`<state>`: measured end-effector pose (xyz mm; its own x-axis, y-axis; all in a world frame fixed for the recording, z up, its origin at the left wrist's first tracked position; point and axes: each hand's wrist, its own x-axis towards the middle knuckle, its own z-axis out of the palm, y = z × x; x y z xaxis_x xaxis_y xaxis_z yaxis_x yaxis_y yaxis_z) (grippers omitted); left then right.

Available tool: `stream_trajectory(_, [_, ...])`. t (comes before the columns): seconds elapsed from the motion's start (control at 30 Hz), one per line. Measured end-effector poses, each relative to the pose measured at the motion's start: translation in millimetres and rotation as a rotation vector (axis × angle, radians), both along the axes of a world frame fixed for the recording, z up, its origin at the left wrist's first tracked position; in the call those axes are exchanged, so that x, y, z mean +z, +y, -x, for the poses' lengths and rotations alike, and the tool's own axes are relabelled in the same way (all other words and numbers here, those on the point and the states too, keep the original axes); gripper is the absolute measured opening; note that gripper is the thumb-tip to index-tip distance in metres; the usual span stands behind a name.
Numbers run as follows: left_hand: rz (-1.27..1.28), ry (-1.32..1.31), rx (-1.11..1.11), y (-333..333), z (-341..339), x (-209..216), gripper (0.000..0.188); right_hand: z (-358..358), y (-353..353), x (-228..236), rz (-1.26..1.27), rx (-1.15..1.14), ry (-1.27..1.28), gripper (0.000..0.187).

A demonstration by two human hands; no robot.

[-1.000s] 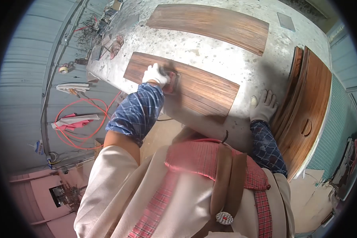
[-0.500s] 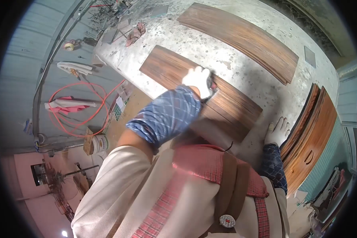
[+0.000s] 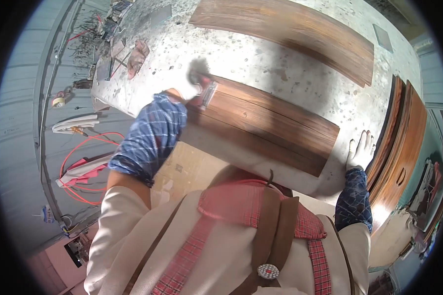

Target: The person sands wooden boards on a workbench using a power sander, turning and repositioning the boards by hand to sand different surfaces.

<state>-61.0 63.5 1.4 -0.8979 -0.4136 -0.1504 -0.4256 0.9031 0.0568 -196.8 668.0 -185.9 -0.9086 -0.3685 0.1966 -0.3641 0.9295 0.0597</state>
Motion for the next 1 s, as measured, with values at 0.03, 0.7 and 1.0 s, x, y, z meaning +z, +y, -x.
stream_trajectory(0.03, [-0.052,0.006,-0.056,25.1,13.0,3.0,0.039,-0.8,1.8,0.2,0.03,0.008,0.0,0.064])
stream_trajectory(0.7, [-0.302,-0.164,-0.298,118.1,63.7,-1.6,0.048,-3.3,11.5,-10.9,-0.095,-0.001,-0.024,0.064])
stream_trajectory(1.0, [-0.474,0.132,0.266,-141.0,-9.2,-48.3,0.057,5.1,-107.5,31.2,0.806,-0.198,-0.444,0.072])
